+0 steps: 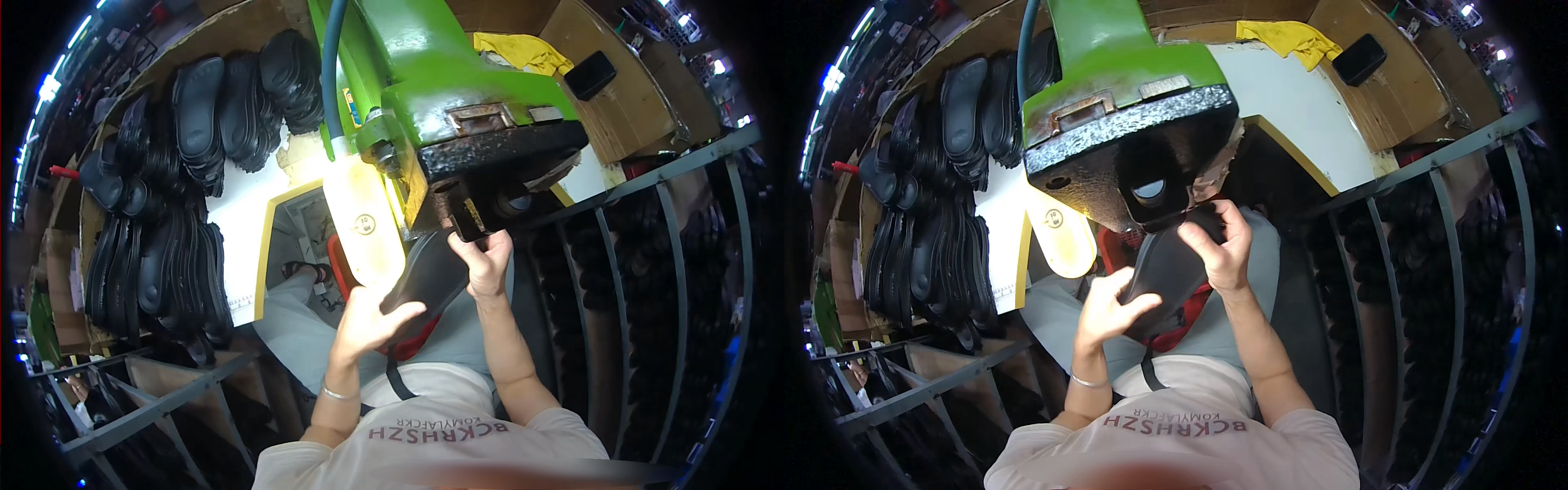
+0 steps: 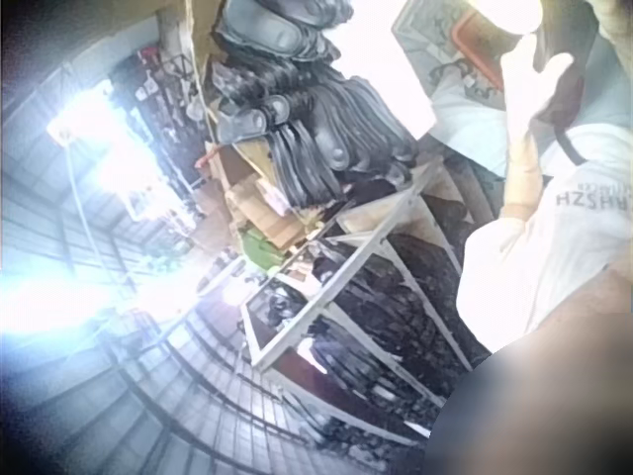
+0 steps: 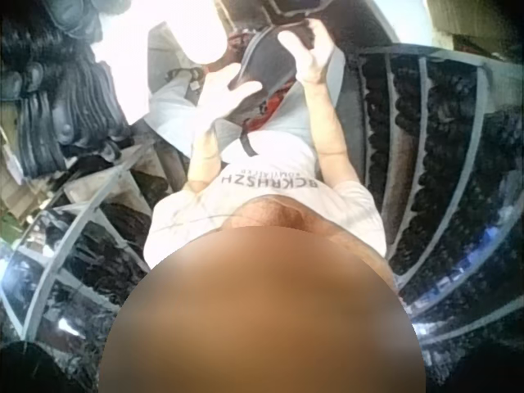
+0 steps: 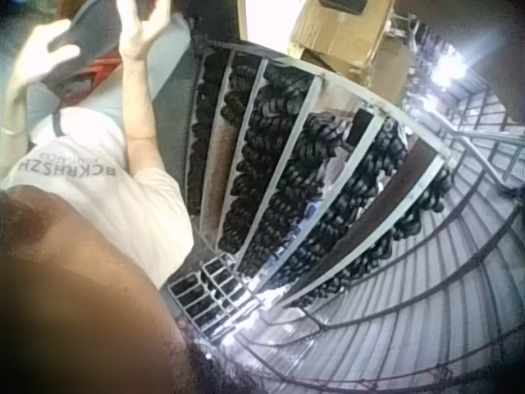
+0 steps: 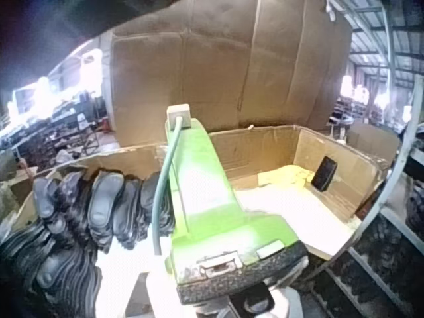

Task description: Processing and finishing shoe soles using an industrial machine in a manufacturing setting.

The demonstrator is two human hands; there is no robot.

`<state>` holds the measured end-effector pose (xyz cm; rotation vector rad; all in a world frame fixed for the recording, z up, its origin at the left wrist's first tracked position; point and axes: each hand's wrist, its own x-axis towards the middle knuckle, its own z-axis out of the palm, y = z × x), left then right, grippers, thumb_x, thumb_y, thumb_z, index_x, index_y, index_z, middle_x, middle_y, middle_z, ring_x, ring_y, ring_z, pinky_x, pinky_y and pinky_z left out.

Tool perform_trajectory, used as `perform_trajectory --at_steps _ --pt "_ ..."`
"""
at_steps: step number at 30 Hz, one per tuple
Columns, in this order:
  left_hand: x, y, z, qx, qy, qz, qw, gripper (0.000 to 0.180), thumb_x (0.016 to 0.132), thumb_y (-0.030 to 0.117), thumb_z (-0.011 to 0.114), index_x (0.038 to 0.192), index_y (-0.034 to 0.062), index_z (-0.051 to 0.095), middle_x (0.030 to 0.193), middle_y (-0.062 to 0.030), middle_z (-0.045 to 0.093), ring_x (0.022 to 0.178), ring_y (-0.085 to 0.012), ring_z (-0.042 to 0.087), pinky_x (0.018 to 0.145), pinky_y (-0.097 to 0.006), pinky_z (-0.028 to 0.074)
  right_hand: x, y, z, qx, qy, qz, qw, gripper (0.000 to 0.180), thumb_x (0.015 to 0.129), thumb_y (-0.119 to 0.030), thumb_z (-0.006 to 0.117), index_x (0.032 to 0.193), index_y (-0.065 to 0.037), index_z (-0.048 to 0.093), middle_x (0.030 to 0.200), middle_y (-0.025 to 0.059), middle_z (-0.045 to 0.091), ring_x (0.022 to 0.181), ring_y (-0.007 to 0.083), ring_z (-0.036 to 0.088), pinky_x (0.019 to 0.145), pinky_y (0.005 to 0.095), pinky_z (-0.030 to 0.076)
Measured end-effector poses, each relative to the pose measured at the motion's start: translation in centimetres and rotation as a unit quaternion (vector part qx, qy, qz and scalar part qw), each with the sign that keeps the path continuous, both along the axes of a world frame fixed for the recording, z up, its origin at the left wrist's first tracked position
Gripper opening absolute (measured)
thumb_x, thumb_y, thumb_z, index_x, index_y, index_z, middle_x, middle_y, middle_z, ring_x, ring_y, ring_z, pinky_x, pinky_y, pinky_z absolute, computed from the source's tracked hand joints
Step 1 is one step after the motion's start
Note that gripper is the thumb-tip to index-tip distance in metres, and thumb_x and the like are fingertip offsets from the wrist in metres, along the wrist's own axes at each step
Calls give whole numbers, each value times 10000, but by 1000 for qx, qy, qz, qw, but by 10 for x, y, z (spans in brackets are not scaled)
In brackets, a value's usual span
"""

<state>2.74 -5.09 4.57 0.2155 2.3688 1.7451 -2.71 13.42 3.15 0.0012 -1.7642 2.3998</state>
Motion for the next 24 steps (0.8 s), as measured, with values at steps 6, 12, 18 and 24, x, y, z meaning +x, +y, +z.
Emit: perform_trajectory --at_steps 6,12,18,24 --pt "-24 -25 21 -114 134 -39 984 262 697 199 783 848 25 656 661 -45 602 570 -110 523 545 -253 423 6 -1 -8 -97 15 8 995 363 790 -11 665 1132 52 562 988 64 622 873 116 580 816 250 467" --pt "9 -39 -6 -5 20 14 1000 362 722 105 751 1042 -18 635 807 -124 689 681 -68 620 634 -236 487 10 -27 -18 -62 47 52 996 536 738 55 668 1206 55 407 1035 121 604 937 151 586 827 264 465" --pt "-15 16 -16 42 15 67 997 205 796 50 699 964 -35 619 797 -48 649 734 -75 578 672 -217 474 13 -25 -13 -36 47 -1 998 656 741 21 684 1295 43 332 1119 145 553 994 193 569 867 298 468" --pt "-28 44 -42 -11 163 174 971 69 831 50 663 816 2 616 657 44 541 571 -9 431 497 -177 336 100 13 -56 144 -77 212 963 624 700 -133 772 1226 55 495 1184 140 573 1093 207 540 962 324 402"
